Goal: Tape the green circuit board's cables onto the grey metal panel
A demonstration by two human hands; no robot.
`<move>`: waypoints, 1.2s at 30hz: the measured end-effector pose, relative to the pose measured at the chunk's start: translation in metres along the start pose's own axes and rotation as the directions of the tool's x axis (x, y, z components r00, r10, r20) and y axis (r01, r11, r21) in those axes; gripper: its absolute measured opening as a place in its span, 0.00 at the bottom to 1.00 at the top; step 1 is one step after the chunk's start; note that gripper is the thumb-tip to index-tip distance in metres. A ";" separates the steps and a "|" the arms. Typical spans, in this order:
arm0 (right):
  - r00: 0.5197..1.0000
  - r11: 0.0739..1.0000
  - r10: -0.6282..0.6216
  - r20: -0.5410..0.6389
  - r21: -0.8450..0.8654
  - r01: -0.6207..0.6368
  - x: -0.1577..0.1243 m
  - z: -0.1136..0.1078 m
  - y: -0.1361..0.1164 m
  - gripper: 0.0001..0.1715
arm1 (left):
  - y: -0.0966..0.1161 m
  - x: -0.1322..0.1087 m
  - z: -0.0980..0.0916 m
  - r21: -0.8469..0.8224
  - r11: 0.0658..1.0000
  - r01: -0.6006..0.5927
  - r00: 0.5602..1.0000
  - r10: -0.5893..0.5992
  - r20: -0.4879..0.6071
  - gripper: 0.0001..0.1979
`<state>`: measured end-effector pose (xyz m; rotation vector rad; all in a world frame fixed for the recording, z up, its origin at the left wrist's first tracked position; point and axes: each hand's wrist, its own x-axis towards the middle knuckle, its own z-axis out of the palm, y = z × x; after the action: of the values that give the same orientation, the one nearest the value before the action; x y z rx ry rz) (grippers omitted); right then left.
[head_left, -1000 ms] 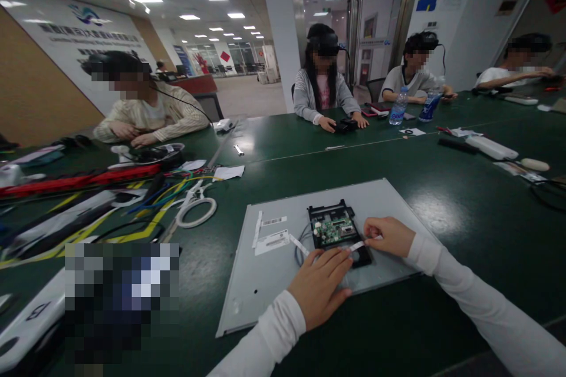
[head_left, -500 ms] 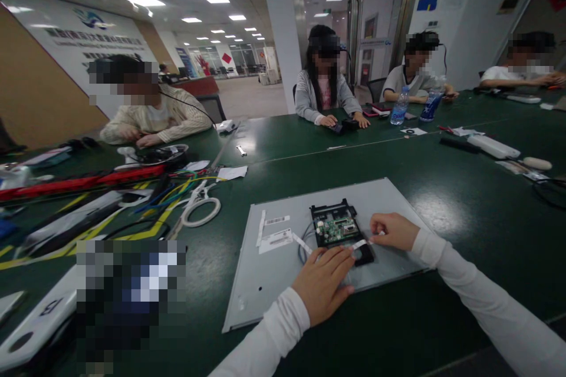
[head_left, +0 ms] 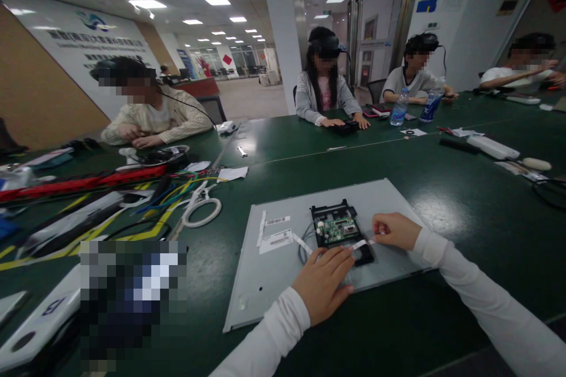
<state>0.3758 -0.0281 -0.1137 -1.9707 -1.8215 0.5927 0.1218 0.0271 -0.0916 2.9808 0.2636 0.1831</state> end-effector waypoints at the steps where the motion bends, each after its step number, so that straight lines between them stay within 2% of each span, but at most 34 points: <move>1: 1.000 1.000 0.000 0.003 -0.001 0.000 0.000 -0.001 0.000 0.07 | 0.000 0.000 0.000 -0.002 1.000 0.000 1.000 0.000 0.001 0.22; 6: 0.999 1.000 0.022 0.040 0.019 -0.023 -0.001 -0.005 0.004 0.06 | 0.000 0.000 0.000 -0.002 1.000 0.000 1.000 0.000 0.003 0.22; 27: 0.998 0.999 0.039 0.044 -0.015 -0.039 -0.005 -0.010 0.012 0.05 | 0.002 0.000 -0.007 0.004 1.000 -0.006 1.000 0.006 0.026 0.22; 33: 1.000 0.997 0.028 -0.007 -0.073 -0.029 -0.006 -0.013 0.008 0.02 | 0.002 -0.002 -0.014 -0.028 1.000 -0.012 1.000 0.012 0.002 0.20; 36: 1.000 0.998 0.014 -0.019 -0.063 -0.015 -0.005 -0.011 0.002 0.05 | 0.001 -0.003 -0.015 -0.034 0.999 0.002 1.000 -0.003 -0.028 0.19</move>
<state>0.3833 -0.0335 -0.1054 -2.0254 -1.8370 0.5254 0.1174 0.0273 -0.0768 2.9455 0.2652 0.2275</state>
